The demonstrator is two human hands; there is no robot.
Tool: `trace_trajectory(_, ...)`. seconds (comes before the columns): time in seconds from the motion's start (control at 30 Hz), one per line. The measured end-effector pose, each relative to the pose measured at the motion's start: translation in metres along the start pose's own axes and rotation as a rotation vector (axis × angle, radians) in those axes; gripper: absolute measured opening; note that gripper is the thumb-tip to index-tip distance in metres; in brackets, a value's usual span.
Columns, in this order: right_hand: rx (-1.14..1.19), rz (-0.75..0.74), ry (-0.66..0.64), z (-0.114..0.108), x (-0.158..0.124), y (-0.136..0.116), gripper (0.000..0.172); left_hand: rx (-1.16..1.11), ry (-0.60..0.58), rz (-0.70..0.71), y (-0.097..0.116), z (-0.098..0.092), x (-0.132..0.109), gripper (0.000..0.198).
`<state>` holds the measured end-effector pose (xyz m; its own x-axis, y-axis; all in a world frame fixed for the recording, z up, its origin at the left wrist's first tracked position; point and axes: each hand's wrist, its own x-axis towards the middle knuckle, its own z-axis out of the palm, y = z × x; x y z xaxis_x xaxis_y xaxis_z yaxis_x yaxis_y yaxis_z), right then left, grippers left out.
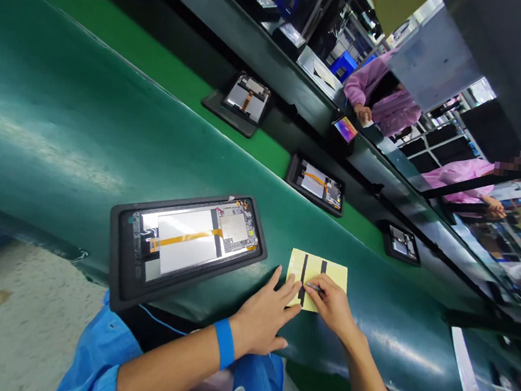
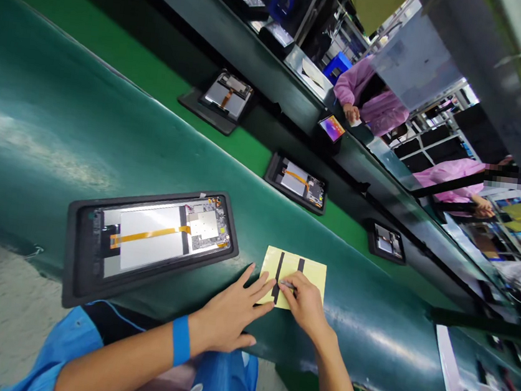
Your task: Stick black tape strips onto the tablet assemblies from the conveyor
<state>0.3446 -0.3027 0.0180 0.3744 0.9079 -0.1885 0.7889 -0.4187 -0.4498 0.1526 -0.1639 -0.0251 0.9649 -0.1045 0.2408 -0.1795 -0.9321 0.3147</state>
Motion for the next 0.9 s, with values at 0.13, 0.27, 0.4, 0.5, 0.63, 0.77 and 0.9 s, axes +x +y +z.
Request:
trace_trajectory(0.13,-0.036,-0.004,-0.017,0.001,0.0,0.0,0.028,0.016,-0.019,0.004,0.0,-0.002,0.001,0.072)
trace_trajectory(0.27,-0.041,0.001,-0.005,0.002,-0.001,-0.001,0.028,0.014,-0.008,0.004,0.0,-0.003,0.001,0.072)
trace_trajectory(0.4,-0.021,0.008,0.0,0.001,-0.003,-0.004,0.028,0.0,-0.014,0.006,0.0,-0.002,0.0,0.072)
trace_trajectory(0.5,0.004,0.001,0.009,0.001,-0.004,-0.003,0.028,-0.002,-0.012,0.006,-0.001,-0.003,0.0,0.072)
trace_trajectory(0.63,0.027,-0.013,0.03,0.001,-0.008,0.0,0.027,0.006,0.001,0.004,-0.001,-0.003,-0.001,0.072)
trace_trajectory(0.77,0.049,-0.025,0.075,-0.002,-0.011,0.001,0.025,0.004,0.007,0.003,0.0,0.001,-0.002,0.071)
trace_trajectory(0.9,0.062,-0.042,0.15,-0.01,-0.013,-0.002,0.025,0.0,0.019,-0.001,0.001,0.007,-0.002,0.068)
